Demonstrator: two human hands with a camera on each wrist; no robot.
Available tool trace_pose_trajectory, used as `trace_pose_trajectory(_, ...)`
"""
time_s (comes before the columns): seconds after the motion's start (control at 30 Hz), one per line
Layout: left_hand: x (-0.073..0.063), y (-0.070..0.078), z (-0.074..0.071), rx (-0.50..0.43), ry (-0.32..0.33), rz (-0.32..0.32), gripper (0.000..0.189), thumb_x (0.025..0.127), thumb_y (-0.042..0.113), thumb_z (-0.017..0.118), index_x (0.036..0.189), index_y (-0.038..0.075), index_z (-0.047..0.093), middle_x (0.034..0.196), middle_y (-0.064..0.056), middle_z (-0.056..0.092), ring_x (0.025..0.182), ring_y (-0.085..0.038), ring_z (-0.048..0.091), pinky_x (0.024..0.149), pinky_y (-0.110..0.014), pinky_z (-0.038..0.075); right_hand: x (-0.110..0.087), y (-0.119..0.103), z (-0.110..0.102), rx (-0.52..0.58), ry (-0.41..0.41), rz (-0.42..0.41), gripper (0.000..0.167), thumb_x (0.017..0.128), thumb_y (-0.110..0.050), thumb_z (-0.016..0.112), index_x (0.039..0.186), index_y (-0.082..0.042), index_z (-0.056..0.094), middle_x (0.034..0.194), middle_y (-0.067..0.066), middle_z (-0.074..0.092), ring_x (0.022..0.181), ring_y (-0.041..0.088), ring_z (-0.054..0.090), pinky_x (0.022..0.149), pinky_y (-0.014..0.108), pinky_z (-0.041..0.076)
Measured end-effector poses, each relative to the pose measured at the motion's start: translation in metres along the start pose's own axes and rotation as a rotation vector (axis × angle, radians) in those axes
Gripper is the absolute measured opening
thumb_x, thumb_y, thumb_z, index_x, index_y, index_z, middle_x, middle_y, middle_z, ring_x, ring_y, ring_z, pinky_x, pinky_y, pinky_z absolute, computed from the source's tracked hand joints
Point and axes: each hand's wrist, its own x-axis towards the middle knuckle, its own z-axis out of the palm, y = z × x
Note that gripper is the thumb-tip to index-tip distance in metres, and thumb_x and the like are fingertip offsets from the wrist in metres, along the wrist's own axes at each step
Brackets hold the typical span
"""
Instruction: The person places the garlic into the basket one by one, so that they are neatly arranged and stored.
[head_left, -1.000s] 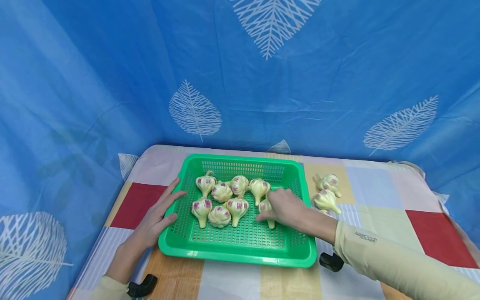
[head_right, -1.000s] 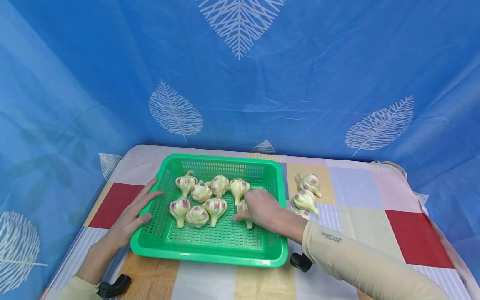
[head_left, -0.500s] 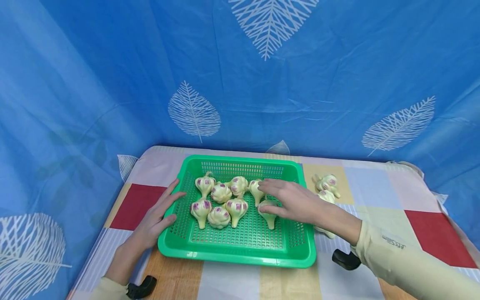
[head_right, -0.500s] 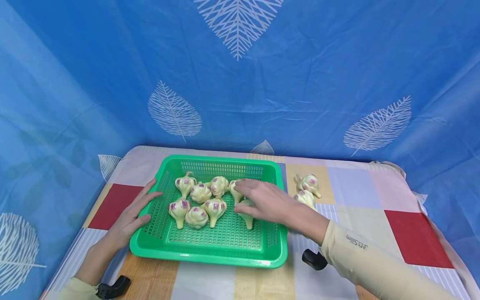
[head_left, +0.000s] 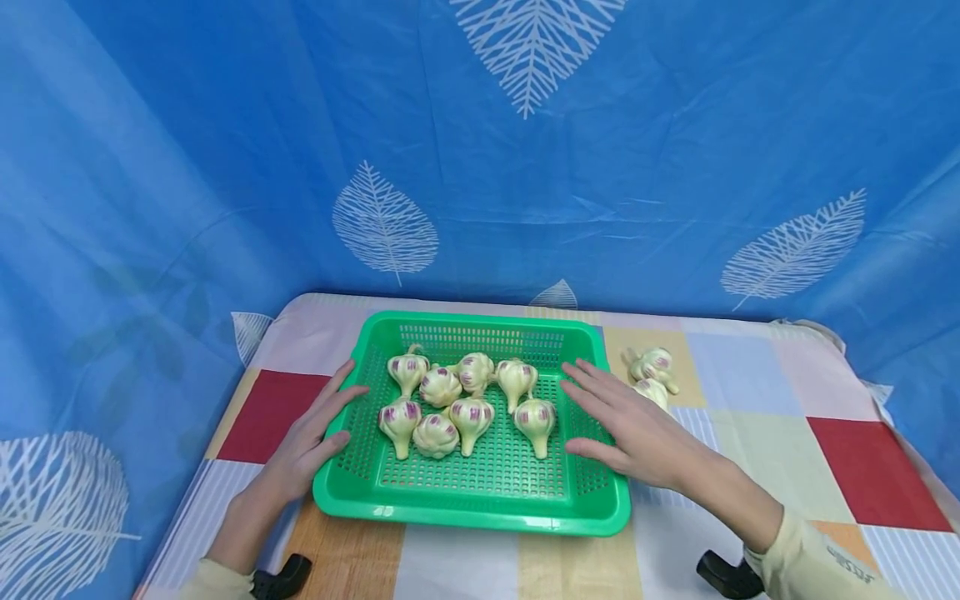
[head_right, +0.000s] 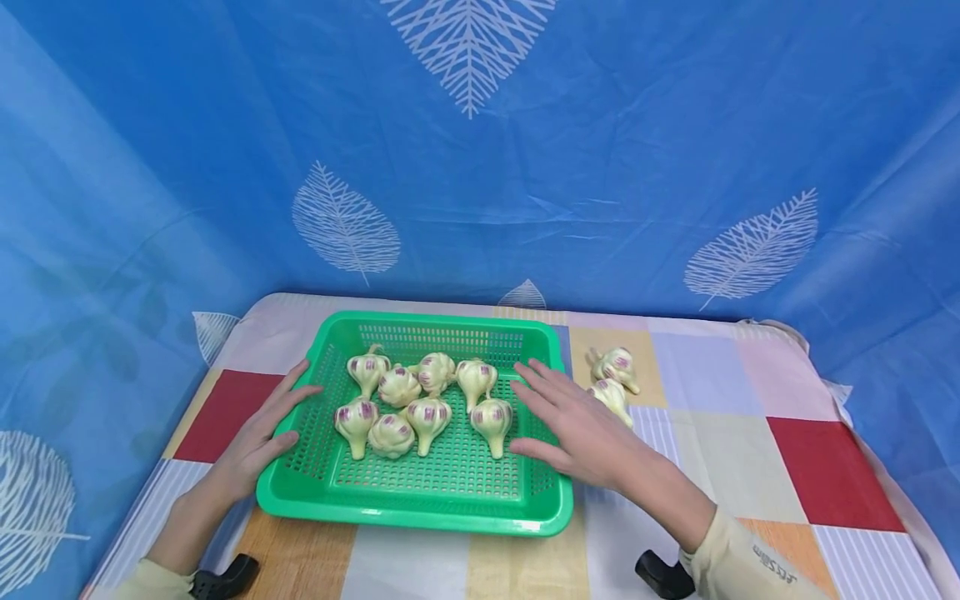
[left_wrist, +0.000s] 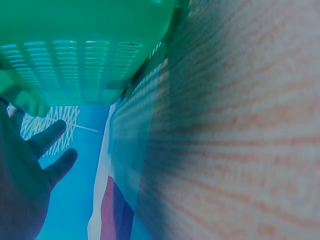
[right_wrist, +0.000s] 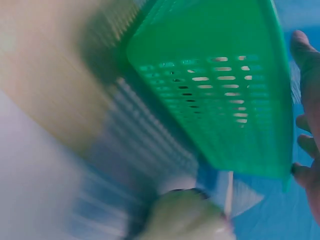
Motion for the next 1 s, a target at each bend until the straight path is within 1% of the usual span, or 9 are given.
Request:
trace_pose_trajectory(0.1, 0.000, -0.001, 0.000, 0.000, -0.001, -0.005, 0.063, 0.090, 0.013, 0.059, 0.151, 0.010, 0.044, 0.168, -0.002, 0.015, 0.150, -0.013, 0.018, 0.096, -0.043, 0.051, -0.019, 0.005, 0.013, 0.070, 0.086, 0.085, 0.075, 0.097, -0.037, 0.067, 0.158, -0.009, 0.034, 0.166, 0.007, 0.023, 0.152, 0.029, 0.016, 0.121, 0.035, 0.015)
trace_pose_trajectory(0.17, 0.000, -0.001, 0.001, 0.004, 0.000, -0.004, 0.063, 0.090, 0.013, 0.059, 0.151, 0.009, 0.044, 0.168, -0.002, 0.015, 0.150, -0.013, 0.018, 0.096, -0.044, 0.051, -0.033, 0.007, 0.023, 0.110, 0.154, 0.123, 0.073, 0.098, -0.028, 0.067, 0.158, -0.006, 0.031, 0.166, 0.010, 0.021, 0.153, 0.030, 0.015, 0.119, 0.024, 0.008)
trace_pose_trajectory(0.23, 0.000, -0.001, 0.001, 0.008, 0.000, -0.006, 0.063, 0.090, 0.013, 0.059, 0.151, 0.009, 0.044, 0.168, -0.002, 0.015, 0.150, -0.012, 0.017, 0.097, -0.044, 0.050, -0.046, 0.009, 0.031, 0.152, 0.219, 0.155, 0.073, 0.098, -0.021, 0.066, 0.158, -0.004, 0.028, 0.167, 0.010, 0.018, 0.153, 0.031, 0.013, 0.117, 0.018, 0.004)
trace_pose_trajectory(0.43, -0.001, -0.002, 0.001, 0.011, -0.003, -0.012, 0.063, 0.091, 0.013, 0.059, 0.152, 0.011, 0.043, 0.168, -0.002, 0.015, 0.150, -0.013, 0.017, 0.098, -0.045, 0.049, -0.082, 0.013, 0.043, 0.218, 0.396, 0.289, 0.072, 0.097, -0.009, 0.064, 0.159, -0.003, 0.026, 0.168, 0.008, 0.017, 0.153, 0.028, 0.012, 0.115, 0.016, 0.007)
trace_pose_trajectory(0.53, 0.000, -0.002, 0.001, 0.014, 0.000, -0.011, 0.063, 0.091, 0.013, 0.059, 0.152, 0.011, 0.043, 0.168, -0.003, 0.015, 0.150, -0.015, 0.018, 0.097, -0.045, 0.050, -0.100, 0.016, 0.049, 0.234, 0.473, 0.372, 0.070, 0.096, -0.007, 0.065, 0.157, 0.000, 0.030, 0.166, 0.011, 0.021, 0.153, 0.020, 0.013, 0.113, 0.014, 0.010)
trace_pose_trajectory(0.7, 0.001, -0.003, -0.001, 0.006, 0.002, -0.010, 0.063, 0.091, 0.013, 0.058, 0.152, 0.012, 0.043, 0.168, -0.004, 0.015, 0.149, -0.018, 0.019, 0.095, -0.042, 0.051, -0.129, 0.019, 0.065, 0.241, 0.537, 0.534, 0.073, 0.095, -0.010, 0.069, 0.157, -0.002, 0.031, 0.162, 0.020, 0.029, 0.148, 0.004, 0.017, 0.110, 0.012, 0.012)
trace_pose_trajectory(0.77, 0.001, -0.003, -0.001, 0.000, 0.001, -0.008, 0.062, 0.092, 0.013, 0.058, 0.152, 0.012, 0.043, 0.168, -0.004, 0.015, 0.149, -0.018, 0.019, 0.096, -0.040, 0.051, -0.138, 0.018, 0.072, 0.240, 0.543, 0.595, 0.075, 0.095, -0.013, 0.070, 0.158, -0.003, 0.030, 0.160, 0.023, 0.030, 0.148, 0.008, 0.019, 0.110, 0.012, 0.012)
trace_pose_trajectory(0.93, 0.001, 0.000, -0.001, -0.004, 0.016, 0.003, 0.062, 0.091, 0.011, 0.058, 0.152, 0.012, 0.045, 0.168, -0.003, 0.016, 0.149, -0.018, 0.020, 0.098, -0.038, 0.049, -0.150, 0.014, 0.084, 0.273, 0.538, 0.721, 0.082, 0.093, -0.018, 0.074, 0.160, -0.008, 0.028, 0.156, 0.029, 0.033, 0.145, 0.039, 0.029, 0.111, 0.014, 0.011)
trace_pose_trajectory(1.0, 0.001, 0.002, 0.000, -0.003, 0.025, 0.005, 0.062, 0.090, 0.011, 0.058, 0.151, 0.012, 0.045, 0.168, -0.003, 0.017, 0.149, -0.018, 0.021, 0.098, -0.038, 0.048, -0.151, 0.013, 0.086, 0.287, 0.540, 0.753, 0.082, 0.092, -0.019, 0.076, 0.159, -0.010, 0.030, 0.154, 0.030, 0.036, 0.141, 0.047, 0.033, 0.110, 0.015, 0.013)
